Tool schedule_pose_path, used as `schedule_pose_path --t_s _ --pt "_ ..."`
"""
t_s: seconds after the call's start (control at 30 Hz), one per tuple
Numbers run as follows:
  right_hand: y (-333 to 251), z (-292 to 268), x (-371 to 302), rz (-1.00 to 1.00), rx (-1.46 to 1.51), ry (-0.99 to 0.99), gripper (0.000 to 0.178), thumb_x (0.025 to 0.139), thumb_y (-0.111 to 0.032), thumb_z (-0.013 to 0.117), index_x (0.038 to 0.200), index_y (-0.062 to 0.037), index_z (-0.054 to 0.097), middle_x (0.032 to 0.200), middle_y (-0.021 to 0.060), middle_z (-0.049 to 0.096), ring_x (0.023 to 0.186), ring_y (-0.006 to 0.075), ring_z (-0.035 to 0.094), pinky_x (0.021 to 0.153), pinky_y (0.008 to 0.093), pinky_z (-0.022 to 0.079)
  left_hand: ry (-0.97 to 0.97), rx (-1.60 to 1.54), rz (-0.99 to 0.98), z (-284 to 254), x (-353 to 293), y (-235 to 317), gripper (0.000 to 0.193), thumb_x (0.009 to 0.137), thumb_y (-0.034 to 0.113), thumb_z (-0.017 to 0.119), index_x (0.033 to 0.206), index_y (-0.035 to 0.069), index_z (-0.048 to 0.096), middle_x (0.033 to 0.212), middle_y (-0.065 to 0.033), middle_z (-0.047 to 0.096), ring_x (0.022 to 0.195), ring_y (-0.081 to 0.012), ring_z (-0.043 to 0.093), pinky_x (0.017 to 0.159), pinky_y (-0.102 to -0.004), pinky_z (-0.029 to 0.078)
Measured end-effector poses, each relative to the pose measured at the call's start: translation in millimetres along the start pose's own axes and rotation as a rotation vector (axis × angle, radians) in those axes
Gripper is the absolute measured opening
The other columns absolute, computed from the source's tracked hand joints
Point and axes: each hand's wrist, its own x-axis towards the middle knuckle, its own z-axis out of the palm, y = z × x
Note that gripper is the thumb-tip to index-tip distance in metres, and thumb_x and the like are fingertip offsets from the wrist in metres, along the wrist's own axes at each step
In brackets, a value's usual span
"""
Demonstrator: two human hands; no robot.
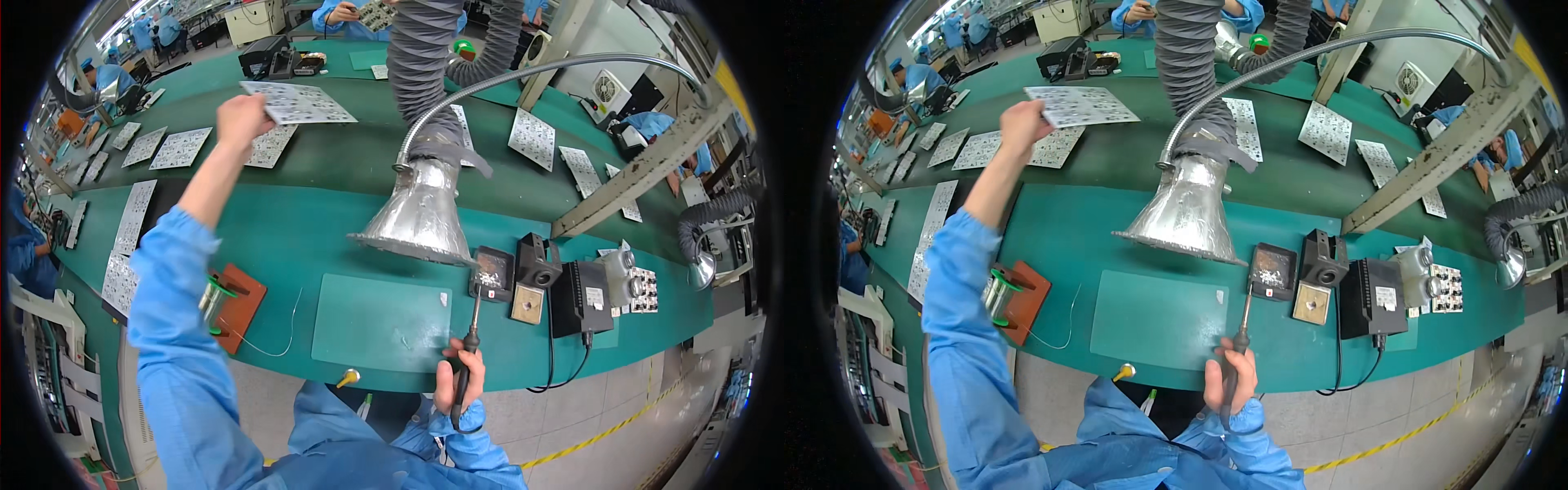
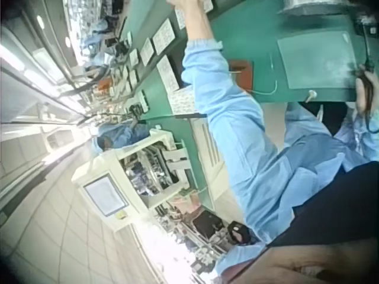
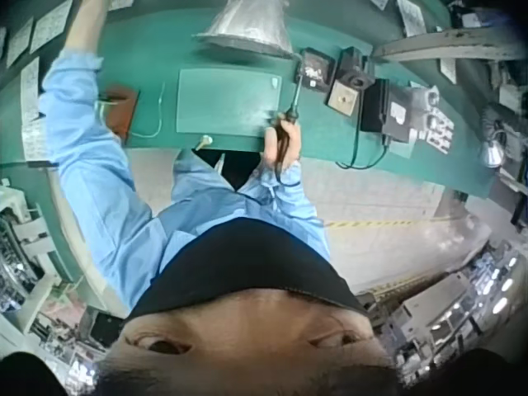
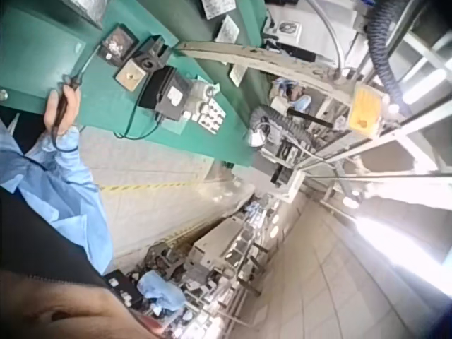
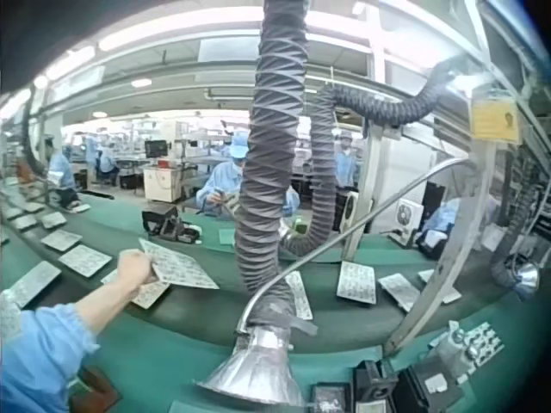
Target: Soldering components onto a printed circuit board at a manufacturing station.
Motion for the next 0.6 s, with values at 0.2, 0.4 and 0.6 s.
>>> schedule_pose_path --t_s 0.2,0.4,0.6 --pt "-3 -3 -1 -0.034 -0.024 -0.035 0.037 0.083 -0.006 0.060 0.117 -0.0019 0.045 0.112 0.0235 0.057 0.087 0.0258 0.059 0.081 0.0394 0.047 -0.220 -0.300 0.085 -151 -84 37 0.016 0.090 0.010 0.050 0.095 -0.004 0.056 0.099 -0.0134 0.063 0.093 -0.0180 0.064 0.082 -0.0305 0.053" --pt "-41 12 5 -0.055 0.182 0.041 0.040 0.088 -0.021 0.058 0.120 -0.0037 0.043 0.115 0.0252 0.056 0.101 0.0326 0.058 0.090 0.0478 0.045 -0.131 -0.338 0.007 -197 -254 49 0.019 0.087 0.011 0.051 0.097 -0.003 0.055 0.104 -0.0128 0.063 0.092 -0.0171 0.063 0.081 -0.0295 0.050" --pt "-69 20 7 0.093 0.518 0.037 0.052 0.088 -0.036 0.060 0.131 -0.0129 0.040 0.124 0.0234 0.054 0.119 0.0361 0.050 0.102 0.0496 0.037 -0.344 -0.301 -0.308 -167 -338 -13 0.011 0.080 0.010 0.056 0.084 0.000 0.057 0.083 -0.0055 0.062 0.073 -0.0088 0.056 0.066 -0.0229 0.045"
